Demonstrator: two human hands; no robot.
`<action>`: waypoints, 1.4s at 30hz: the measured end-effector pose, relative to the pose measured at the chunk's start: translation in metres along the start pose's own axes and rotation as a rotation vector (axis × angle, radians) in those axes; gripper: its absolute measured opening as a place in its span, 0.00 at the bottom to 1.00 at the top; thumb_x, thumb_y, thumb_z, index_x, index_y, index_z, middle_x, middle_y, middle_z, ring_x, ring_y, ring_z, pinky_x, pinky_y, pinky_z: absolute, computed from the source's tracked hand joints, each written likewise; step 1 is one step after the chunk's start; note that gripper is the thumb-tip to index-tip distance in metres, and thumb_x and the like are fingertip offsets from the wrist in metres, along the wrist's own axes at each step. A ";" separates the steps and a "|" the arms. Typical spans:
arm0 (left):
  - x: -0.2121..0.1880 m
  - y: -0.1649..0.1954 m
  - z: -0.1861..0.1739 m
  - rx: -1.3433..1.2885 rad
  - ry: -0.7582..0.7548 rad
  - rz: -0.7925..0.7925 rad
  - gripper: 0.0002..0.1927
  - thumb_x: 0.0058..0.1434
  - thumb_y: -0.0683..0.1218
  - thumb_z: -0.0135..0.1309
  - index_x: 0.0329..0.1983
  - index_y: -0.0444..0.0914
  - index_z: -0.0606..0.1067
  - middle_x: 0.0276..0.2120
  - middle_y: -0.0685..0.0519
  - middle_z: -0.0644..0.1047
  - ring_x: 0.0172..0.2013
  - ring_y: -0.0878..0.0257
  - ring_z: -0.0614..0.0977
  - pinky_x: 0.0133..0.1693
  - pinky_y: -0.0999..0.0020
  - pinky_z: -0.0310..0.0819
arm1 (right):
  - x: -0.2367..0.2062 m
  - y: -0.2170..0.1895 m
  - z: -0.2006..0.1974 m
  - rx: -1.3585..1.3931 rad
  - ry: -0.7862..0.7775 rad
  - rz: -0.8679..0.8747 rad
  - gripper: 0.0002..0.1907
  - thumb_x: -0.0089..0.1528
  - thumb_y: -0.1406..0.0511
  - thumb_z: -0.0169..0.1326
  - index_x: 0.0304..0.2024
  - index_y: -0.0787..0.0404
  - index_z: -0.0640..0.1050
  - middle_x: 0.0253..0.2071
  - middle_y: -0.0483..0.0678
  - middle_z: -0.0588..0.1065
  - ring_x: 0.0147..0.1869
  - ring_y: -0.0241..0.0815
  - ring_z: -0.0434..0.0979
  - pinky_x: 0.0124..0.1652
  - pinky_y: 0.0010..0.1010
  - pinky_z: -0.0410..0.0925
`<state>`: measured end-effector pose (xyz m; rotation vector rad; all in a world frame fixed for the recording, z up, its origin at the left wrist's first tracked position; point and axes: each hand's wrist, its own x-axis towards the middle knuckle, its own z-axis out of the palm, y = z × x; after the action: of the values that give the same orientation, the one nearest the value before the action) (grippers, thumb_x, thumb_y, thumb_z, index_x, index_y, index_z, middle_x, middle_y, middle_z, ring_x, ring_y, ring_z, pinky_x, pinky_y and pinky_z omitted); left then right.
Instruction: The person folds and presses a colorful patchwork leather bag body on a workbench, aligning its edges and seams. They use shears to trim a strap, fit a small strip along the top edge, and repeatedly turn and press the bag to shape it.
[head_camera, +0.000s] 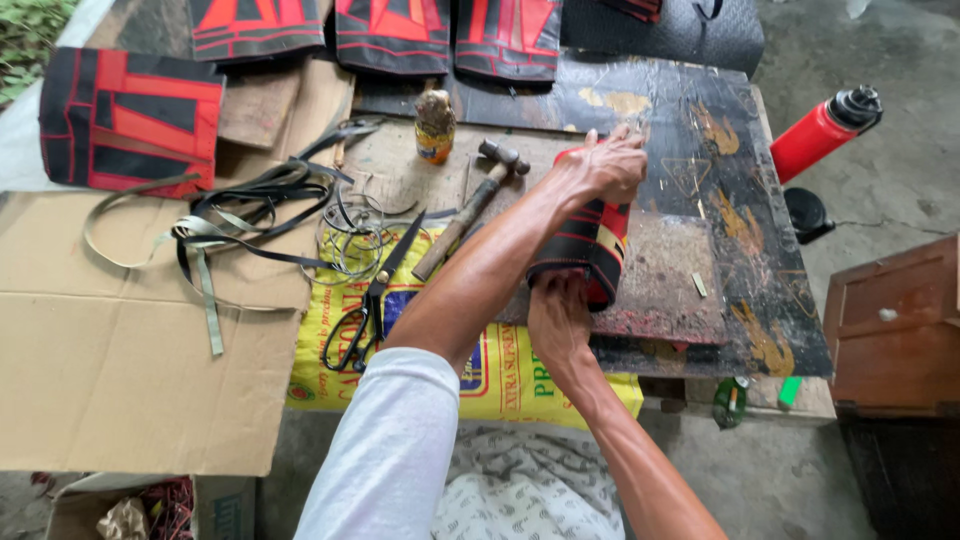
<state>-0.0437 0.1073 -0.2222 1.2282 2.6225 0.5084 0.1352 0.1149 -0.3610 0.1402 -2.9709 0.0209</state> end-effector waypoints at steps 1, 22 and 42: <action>0.000 0.003 0.002 0.003 -0.039 -0.013 0.17 0.59 0.48 0.52 0.52 0.49 0.76 0.71 0.52 0.59 0.74 0.51 0.52 0.65 0.26 0.49 | -0.013 0.001 0.002 -0.013 -0.009 -0.005 0.26 0.61 0.70 0.48 0.61 0.76 0.66 0.60 0.74 0.69 0.63 0.67 0.68 0.60 0.49 0.65; -0.087 -0.030 0.003 -1.304 0.311 -0.234 0.35 0.53 0.50 0.66 0.62 0.27 0.74 0.42 0.40 0.80 0.39 0.57 0.79 0.39 0.64 0.72 | 0.026 0.206 -0.135 1.287 -0.026 0.431 0.27 0.55 0.69 0.65 0.58 0.65 0.77 0.48 0.48 0.81 0.51 0.38 0.80 0.57 0.35 0.70; -0.167 0.061 0.137 -1.779 0.555 -0.038 0.18 0.65 0.32 0.46 0.58 0.25 0.74 0.65 0.47 0.72 0.63 0.56 0.76 0.67 0.65 0.69 | 0.138 0.157 -0.056 0.806 -0.177 -0.047 0.34 0.62 0.41 0.53 0.66 0.45 0.73 0.78 0.65 0.50 0.82 0.64 0.47 0.74 0.55 0.47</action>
<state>0.1492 0.0450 -0.3185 0.3279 1.2169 2.5020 -0.0060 0.2601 -0.2834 0.3170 -2.9253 1.2486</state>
